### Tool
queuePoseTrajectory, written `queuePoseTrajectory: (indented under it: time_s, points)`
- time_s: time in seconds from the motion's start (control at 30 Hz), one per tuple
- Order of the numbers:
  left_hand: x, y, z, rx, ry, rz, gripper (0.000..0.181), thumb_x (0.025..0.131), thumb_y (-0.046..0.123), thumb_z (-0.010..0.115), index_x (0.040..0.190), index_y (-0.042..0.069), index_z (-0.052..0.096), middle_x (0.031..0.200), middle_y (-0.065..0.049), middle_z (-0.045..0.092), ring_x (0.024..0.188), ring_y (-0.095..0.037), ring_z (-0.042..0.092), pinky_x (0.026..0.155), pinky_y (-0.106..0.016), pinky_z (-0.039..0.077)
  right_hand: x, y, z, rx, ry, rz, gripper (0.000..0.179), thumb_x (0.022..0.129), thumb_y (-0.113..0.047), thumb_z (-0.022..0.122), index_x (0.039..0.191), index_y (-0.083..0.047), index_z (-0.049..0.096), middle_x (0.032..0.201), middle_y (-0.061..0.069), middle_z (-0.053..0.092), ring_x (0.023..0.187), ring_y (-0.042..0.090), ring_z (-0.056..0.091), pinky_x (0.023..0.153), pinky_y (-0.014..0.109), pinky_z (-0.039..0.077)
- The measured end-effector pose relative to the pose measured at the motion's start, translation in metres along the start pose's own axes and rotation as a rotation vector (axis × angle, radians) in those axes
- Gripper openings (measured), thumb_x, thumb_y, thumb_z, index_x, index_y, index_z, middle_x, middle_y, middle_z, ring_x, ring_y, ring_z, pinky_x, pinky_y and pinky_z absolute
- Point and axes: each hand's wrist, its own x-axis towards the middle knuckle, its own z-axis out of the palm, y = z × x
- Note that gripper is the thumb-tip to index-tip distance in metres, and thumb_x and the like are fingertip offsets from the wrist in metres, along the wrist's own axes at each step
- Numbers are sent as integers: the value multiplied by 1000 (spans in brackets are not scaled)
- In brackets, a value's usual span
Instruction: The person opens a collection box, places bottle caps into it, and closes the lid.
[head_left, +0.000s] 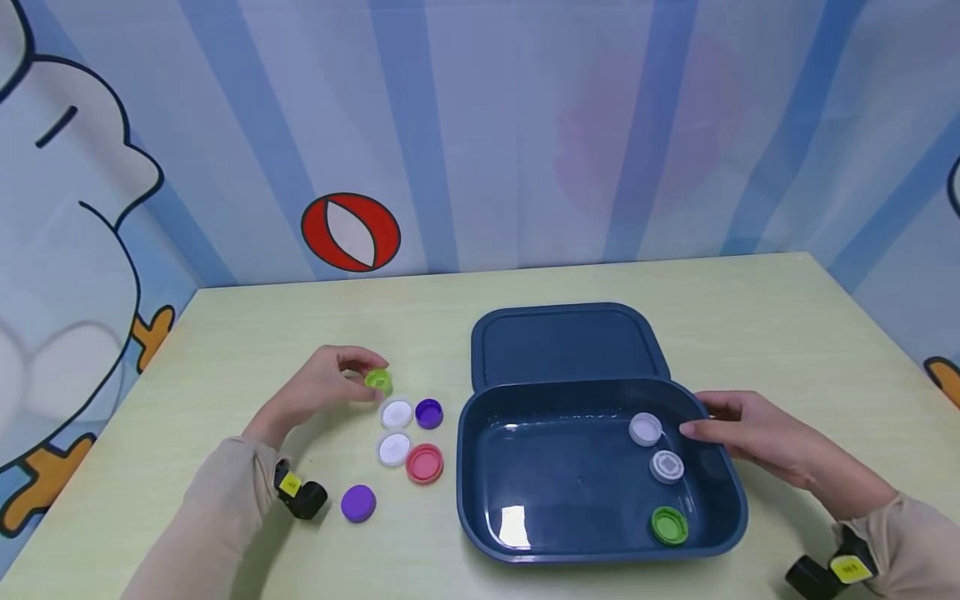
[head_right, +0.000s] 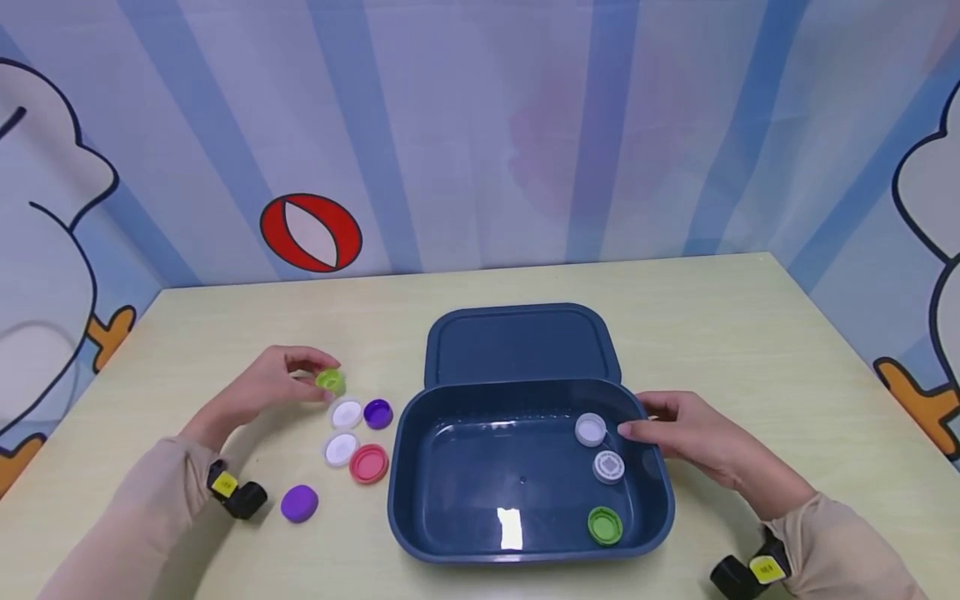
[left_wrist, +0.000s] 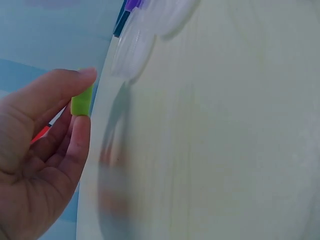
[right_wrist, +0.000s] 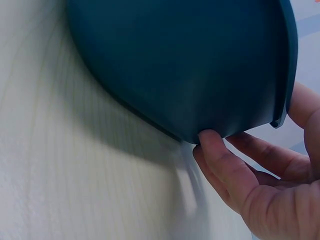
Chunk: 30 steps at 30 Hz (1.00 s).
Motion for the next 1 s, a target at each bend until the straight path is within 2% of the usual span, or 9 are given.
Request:
queuePoseTrajectory:
  time_s: [0.33, 0.73, 1.0]
  points:
    - [-2, 14, 2, 5, -43, 55, 39, 76, 13, 75, 113, 5, 65, 108, -7, 62, 101, -25, 50, 83, -34, 45, -1, -1, -1, -22, 10, 3, 59, 92, -17, 57, 135, 16, 32, 107, 12, 60, 91, 18, 61, 80, 32, 53]
    - [-5, 38, 9, 8, -106, 160, 38, 77, 10, 74, 113, 0, 64, 105, -9, 63, 99, -26, 52, 82, -33, 48, -1, 0, -1, -19, 11, 2, 58, 92, -17, 57, 134, 16, 33, 107, 12, 61, 90, 18, 61, 79, 32, 53]
    - [-5, 51, 15, 5, -123, 182, 39, 76, 9, 75, 112, 0, 64, 105, -8, 63, 99, -25, 52, 81, -31, 50, 0, 0, -1, -16, 6, 5, 59, 92, -17, 57, 135, 16, 32, 108, 12, 61, 91, 18, 61, 80, 32, 53]
